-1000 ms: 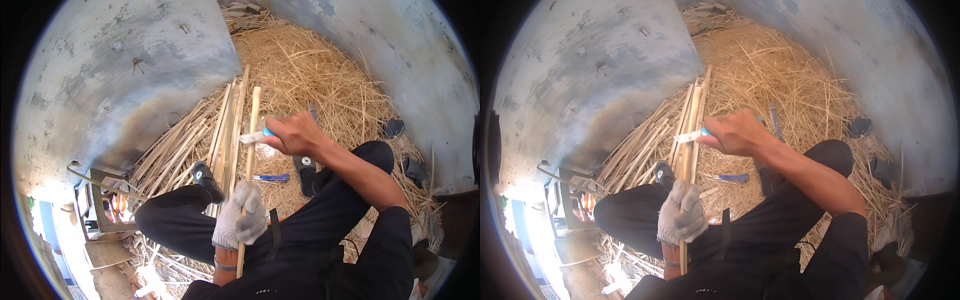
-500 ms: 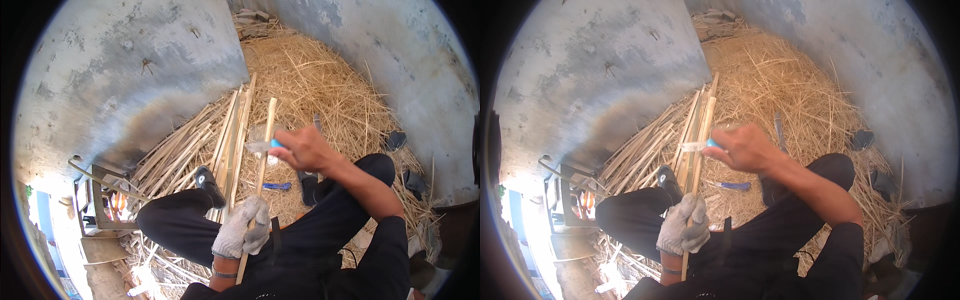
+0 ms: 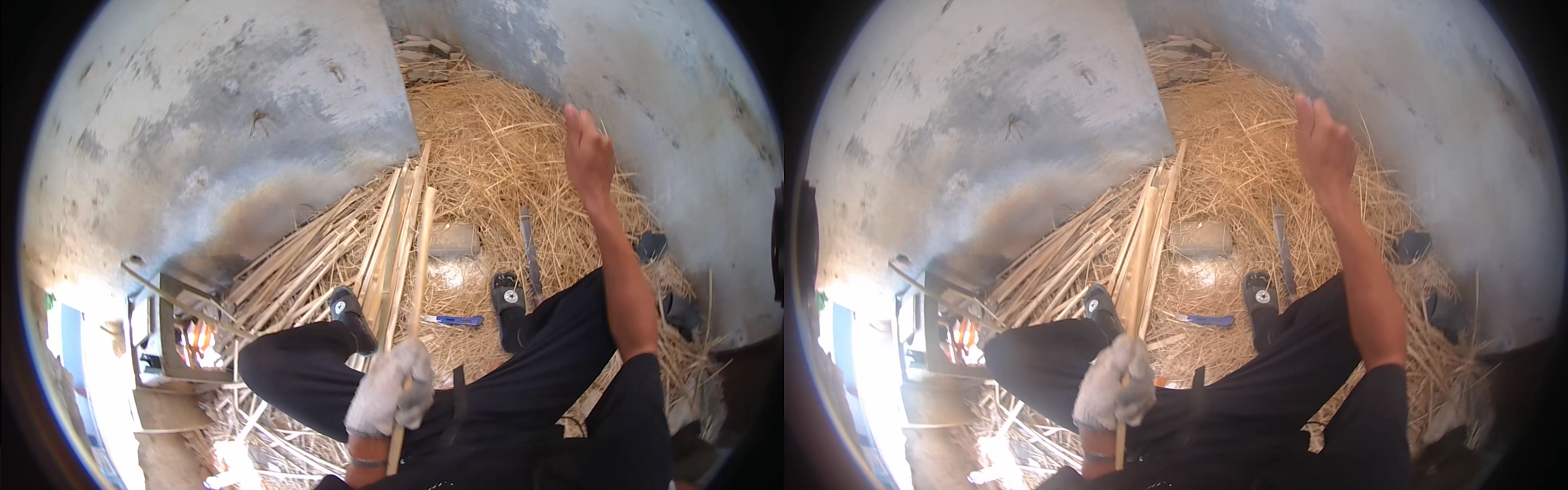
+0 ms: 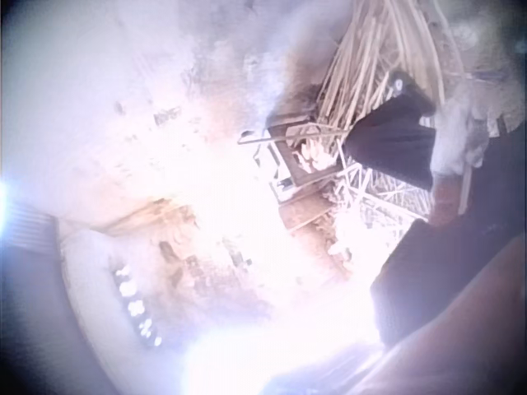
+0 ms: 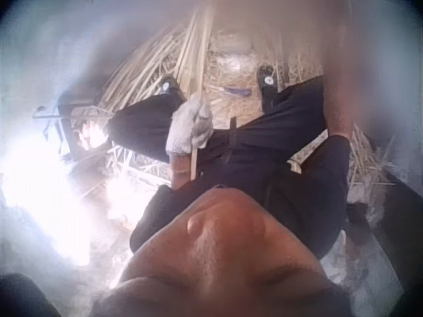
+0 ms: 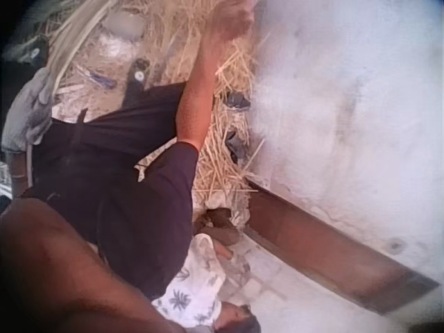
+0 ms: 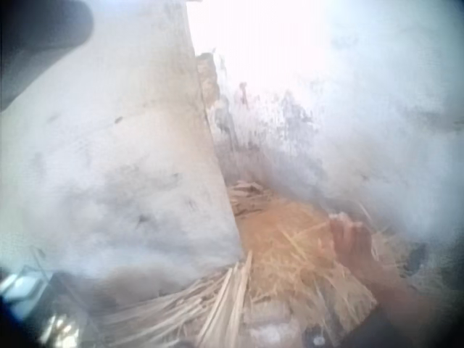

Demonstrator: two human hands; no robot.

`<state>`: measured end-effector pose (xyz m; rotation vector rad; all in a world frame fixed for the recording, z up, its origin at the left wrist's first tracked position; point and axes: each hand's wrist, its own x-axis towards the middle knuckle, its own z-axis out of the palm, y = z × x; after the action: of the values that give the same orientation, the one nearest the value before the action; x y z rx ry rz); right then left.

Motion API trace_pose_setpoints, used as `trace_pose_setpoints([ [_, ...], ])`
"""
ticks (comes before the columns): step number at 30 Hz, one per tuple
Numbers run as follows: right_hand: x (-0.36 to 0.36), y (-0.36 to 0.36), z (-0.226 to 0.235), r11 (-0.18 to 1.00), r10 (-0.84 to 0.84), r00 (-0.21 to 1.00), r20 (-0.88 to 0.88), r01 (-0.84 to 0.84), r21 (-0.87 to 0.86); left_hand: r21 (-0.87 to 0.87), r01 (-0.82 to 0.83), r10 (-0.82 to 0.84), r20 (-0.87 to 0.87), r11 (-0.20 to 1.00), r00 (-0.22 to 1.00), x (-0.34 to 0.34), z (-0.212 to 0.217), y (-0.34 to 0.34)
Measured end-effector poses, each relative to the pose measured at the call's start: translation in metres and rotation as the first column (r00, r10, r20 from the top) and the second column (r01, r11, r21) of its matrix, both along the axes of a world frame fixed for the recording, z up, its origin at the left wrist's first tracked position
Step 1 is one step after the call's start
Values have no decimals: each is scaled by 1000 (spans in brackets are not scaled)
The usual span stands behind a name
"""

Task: The person sits on a straw-covered floor and uses a knife to split a long bamboo stick into thin strips. They hold the bamboo with a gloved left hand and repeatedly slice downward with the knife in the right hand, separating the material into narrow pieces.

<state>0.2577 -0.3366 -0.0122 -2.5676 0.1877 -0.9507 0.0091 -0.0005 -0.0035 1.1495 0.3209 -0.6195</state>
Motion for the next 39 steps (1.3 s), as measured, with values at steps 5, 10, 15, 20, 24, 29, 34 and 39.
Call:
trace_pose_setpoints([
  [5, -66, 79, -23, 747, 664, 746, 46, -665, -2, 119, 52, -77, 214, 992, 974, 39, -8, 1],
  [10, -71, 89, -33, 614, 789, 614, 15, -789, -14, 75, 116, -132, 280, 990, 951, 60, -6, -2],
  [15, -74, 96, -34, 589, 808, 585, 65, -803, -96, -158, 46, -32, 91, 986, 995, 56, -22, -11],
  [20, -75, 98, -41, 538, 840, 543, -16, -836, -112, 88, 87, -97, 120, 992, 988, 44, -2, -21],
  [24, -76, 103, -36, 587, 807, 588, 57, -788, -187, 355, 40, -94, 134, 934, 987, 37, 20, -31],
  [29, 16, 27, -36, 977, 132, 980, 152, -102, -188, 273, 308, -338, 70, 911, 938, 11, 14, -27],
  [34, -21, 37, -23, 923, 354, 895, 272, -381, 54, 222, 202, -210, 16, 954, 978, 30, 5, -36],
  [39, -64, 78, -38, 551, 834, 539, 118, -825, -126, 261, 148, -174, 78, 954, 982, 44, 13, -37],
])
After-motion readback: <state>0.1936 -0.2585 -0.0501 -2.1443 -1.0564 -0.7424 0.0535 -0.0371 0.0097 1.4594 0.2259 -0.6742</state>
